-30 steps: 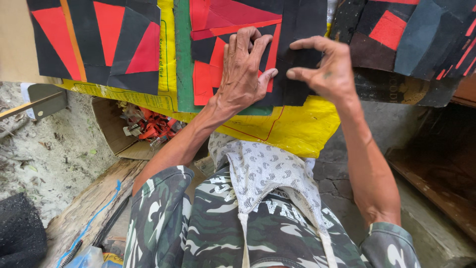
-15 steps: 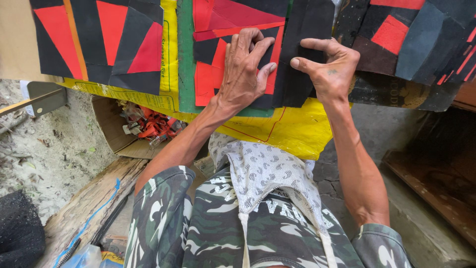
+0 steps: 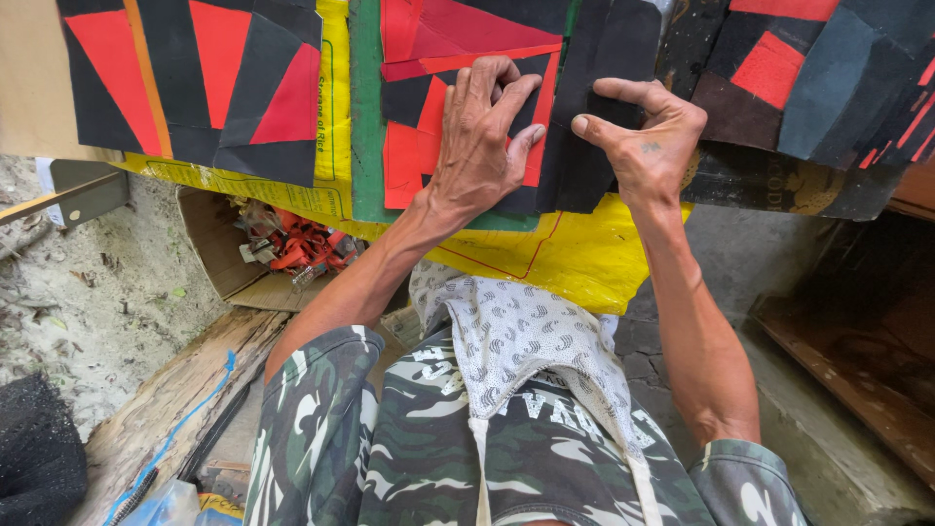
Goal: The person arranges pre-cut red, orange, and black pieces onto black backing sheets on a green board, pressing and aligning each piece to build decorative patterned panels. They place completed panels aside and continue assembling additional panels one at a time.
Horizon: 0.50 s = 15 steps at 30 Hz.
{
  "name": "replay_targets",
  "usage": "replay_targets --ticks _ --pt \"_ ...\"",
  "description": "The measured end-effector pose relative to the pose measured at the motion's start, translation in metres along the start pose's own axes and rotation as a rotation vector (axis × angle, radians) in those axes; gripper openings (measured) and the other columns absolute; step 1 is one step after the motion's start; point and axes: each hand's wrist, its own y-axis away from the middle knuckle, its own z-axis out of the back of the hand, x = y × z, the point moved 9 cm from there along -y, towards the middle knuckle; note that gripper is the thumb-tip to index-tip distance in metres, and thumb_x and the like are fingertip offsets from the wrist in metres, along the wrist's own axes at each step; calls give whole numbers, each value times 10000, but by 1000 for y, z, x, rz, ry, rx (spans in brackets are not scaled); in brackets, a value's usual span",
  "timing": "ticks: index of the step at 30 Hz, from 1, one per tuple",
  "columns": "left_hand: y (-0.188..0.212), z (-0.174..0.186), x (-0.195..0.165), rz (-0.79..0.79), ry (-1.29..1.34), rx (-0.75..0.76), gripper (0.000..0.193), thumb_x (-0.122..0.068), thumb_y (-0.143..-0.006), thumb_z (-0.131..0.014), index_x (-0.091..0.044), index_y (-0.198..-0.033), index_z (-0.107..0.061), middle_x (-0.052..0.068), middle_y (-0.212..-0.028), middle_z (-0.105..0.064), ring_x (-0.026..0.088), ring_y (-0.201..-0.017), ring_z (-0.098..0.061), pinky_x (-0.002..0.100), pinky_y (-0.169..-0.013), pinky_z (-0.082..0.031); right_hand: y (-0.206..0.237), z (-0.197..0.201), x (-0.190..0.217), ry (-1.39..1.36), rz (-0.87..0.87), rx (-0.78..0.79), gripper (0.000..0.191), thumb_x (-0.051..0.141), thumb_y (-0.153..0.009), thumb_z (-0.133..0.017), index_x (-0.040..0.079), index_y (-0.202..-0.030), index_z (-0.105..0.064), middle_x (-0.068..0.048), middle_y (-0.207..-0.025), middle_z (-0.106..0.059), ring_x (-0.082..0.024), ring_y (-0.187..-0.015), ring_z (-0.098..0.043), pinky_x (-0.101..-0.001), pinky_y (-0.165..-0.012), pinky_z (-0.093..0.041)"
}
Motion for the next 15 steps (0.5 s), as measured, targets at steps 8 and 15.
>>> replay_targets --ticks 8,15 --pt "0 1 -1 -8 2 -7 567 -81 -772 -881 -15 -1274 -624 75 -1191 -498 240 -1029 -510 398 -864 -436 1 -3 14 99 90 -29 372 -17 -763 -953 -36 -1090 -776 -85 -1009 -740 -141 -955 -684 -264 -917 -542" --pt "-1 1 -1 -9 -8 -6 562 -84 -776 -880 -12 -1271 -623 81 -1187 -491 246 -1029 -507 402 -864 -431 6 -6 23 171 142 -89 326 24 -768 -967 -18 -1021 -766 -69 -982 -726 -147 -944 -684 -276 -897 -538"
